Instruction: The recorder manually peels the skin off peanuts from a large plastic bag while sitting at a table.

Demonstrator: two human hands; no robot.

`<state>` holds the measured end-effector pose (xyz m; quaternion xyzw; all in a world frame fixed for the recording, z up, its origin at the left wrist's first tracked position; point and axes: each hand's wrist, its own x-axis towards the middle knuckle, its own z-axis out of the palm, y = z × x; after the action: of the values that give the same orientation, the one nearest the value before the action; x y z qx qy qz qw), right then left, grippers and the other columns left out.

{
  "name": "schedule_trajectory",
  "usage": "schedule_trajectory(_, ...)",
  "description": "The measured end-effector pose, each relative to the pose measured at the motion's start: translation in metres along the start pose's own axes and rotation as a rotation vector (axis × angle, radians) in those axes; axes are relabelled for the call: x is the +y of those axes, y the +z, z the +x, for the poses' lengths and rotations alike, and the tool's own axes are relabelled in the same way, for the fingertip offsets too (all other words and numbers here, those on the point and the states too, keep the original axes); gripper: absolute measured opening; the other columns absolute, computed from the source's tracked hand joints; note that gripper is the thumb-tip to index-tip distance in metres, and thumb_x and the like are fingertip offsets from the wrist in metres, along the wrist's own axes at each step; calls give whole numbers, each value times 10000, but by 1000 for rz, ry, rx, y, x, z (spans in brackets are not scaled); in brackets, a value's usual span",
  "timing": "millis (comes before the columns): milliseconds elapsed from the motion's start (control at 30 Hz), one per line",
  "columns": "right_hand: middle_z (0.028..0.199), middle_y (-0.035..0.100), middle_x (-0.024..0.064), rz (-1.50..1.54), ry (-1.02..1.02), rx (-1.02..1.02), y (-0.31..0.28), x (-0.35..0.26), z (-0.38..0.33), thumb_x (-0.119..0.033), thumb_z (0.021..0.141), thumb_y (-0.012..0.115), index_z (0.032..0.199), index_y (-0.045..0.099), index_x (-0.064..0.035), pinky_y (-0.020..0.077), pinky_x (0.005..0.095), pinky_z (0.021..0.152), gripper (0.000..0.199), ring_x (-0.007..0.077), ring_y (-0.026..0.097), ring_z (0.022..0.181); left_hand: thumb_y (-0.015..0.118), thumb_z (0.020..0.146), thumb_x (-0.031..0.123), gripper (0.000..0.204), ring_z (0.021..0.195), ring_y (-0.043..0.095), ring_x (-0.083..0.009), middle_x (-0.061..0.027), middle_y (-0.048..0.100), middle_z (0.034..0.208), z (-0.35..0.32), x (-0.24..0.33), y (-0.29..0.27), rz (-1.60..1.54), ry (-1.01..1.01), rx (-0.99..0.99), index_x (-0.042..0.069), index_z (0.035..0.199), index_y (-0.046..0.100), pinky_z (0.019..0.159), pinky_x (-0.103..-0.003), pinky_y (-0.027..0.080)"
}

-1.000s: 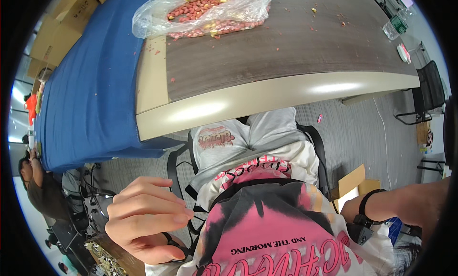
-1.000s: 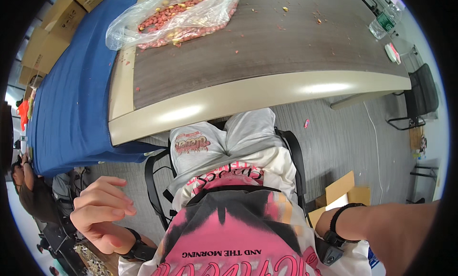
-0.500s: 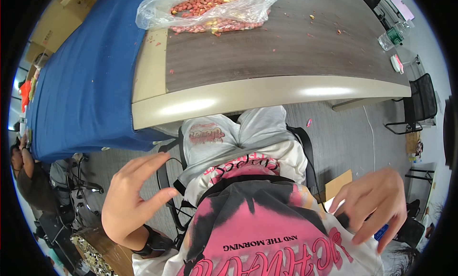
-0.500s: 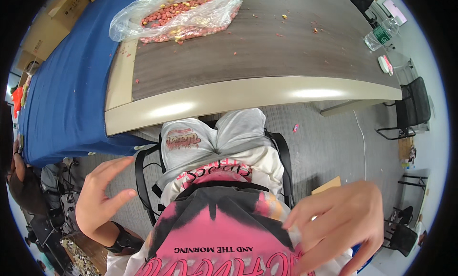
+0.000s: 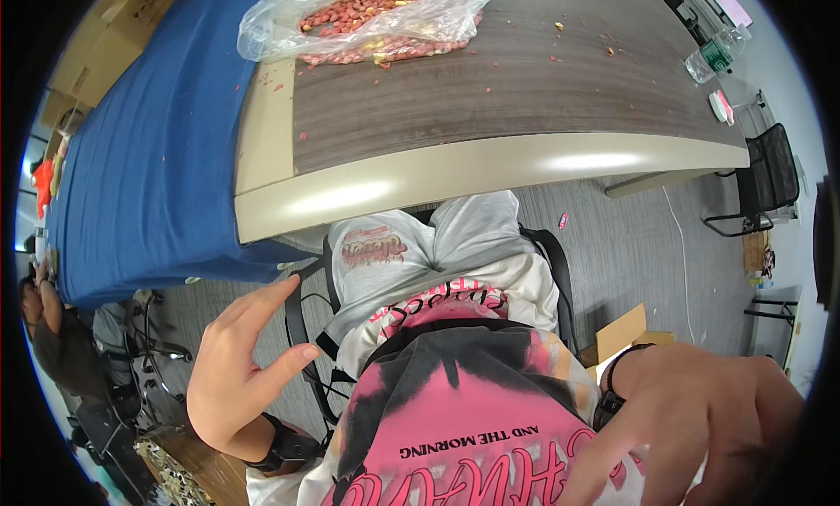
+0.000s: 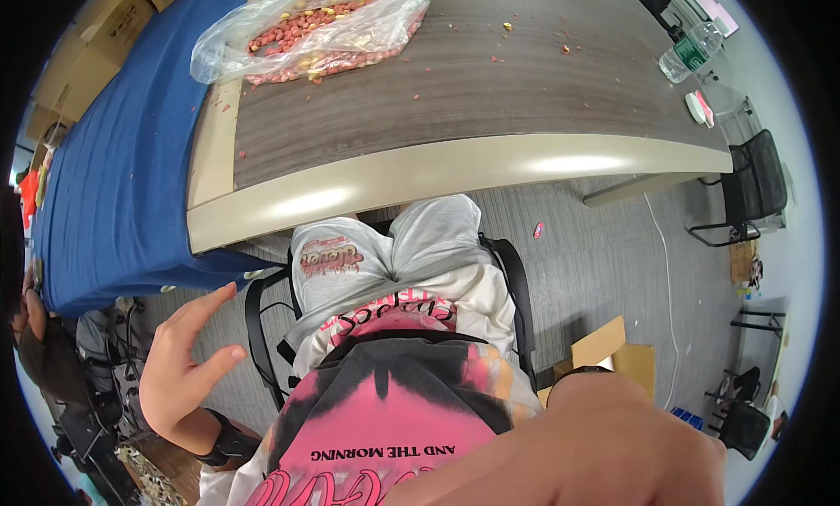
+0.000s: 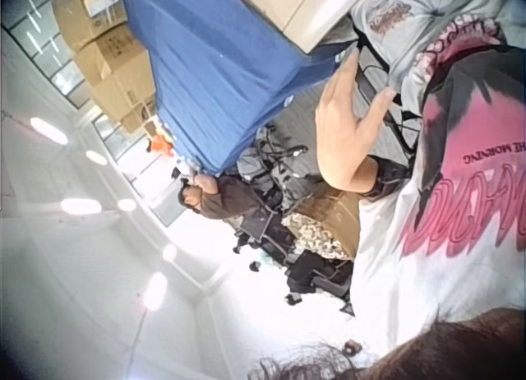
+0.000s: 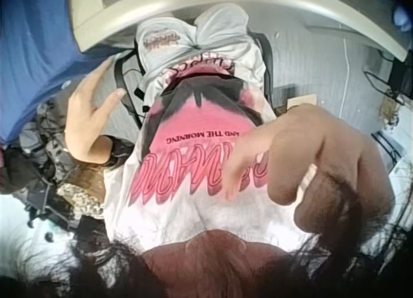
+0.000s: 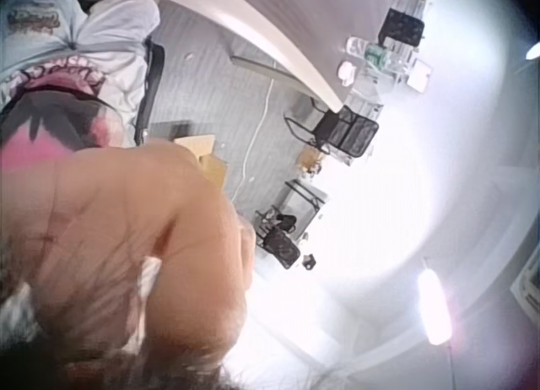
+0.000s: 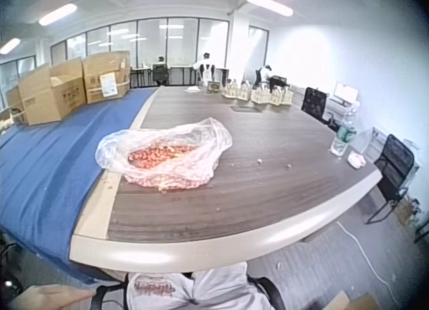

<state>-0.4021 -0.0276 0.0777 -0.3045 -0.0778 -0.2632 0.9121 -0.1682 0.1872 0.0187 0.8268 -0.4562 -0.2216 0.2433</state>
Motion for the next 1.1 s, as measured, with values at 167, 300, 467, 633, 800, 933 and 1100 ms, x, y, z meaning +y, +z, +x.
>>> schedule_trajectory(167,782,659,66,-554,-57,-725,-52,-14,36,-125,846,678,738,720,-66,592,423,655,130,248,629,748,832,785,276,662,1118,639,-449,-274,667,1211,-3,-4,3,7,15,21,-58,1308,601,953,-442,505)
schedule_trajectory(300,665,517,-25,-1479,-194,-676,-14,-26,26,-149,636,682,604,529,-150,495,317,520,157,201,574,660,780,800,250,674,1214,627,-411,-270,654,1282,3,3,-5,-34,-68,-16,-67,1355,569,1045,-410,454)
schedule_trajectory(467,667,549,25,-1864,-37,-771,0,-39,27,-176,793,773,768,684,-81,382,294,474,133,174,455,518,782,792,218,662,1217,625,-411,-273,655,1277,-5,4,-8,-4,-87,28,-61,1355,573,1042,-406,455)
schedule_trajectory(633,656,286,-18,-2127,-277,-1035,-26,-10,45,-180,501,639,632,362,-166,262,308,524,307,167,347,595,788,784,221,666,1209,625,-421,-282,652,1272,-10,4,-14,20,-111,58,-54,1353,579,1038,-412,458)
schedule_trajectory(800,654,339,-7,-2373,-18,-1070,-15,-16,36,-148,580,662,645,434,-153,308,316,573,237,173,404,651,813,776,246,633,1144,630,-466,-303,654,1227,-25,13,-32,178,-70,128,-58,1294,612,972,-449,502)
schedule_trajectory(933,666,378,2,-2511,163,-1009,7,-19,36,-125,663,679,676,498,-123,322,338,585,181,177,431,670,820,752,262,653,1157,621,-475,-301,654,1234,-34,20,-41,208,-76,156,-67,1279,618,996,-462,491)
schedule_trajectory(1100,669,385,3,-2579,177,-855,16,-15,57,-126,664,680,681,502,-121,327,336,582,179,178,439,672,833,738,289,684,1192,615,-463,-287,656,1250,-29,33,-56,276,8,132,-70,1281,622,1012,-456,489)
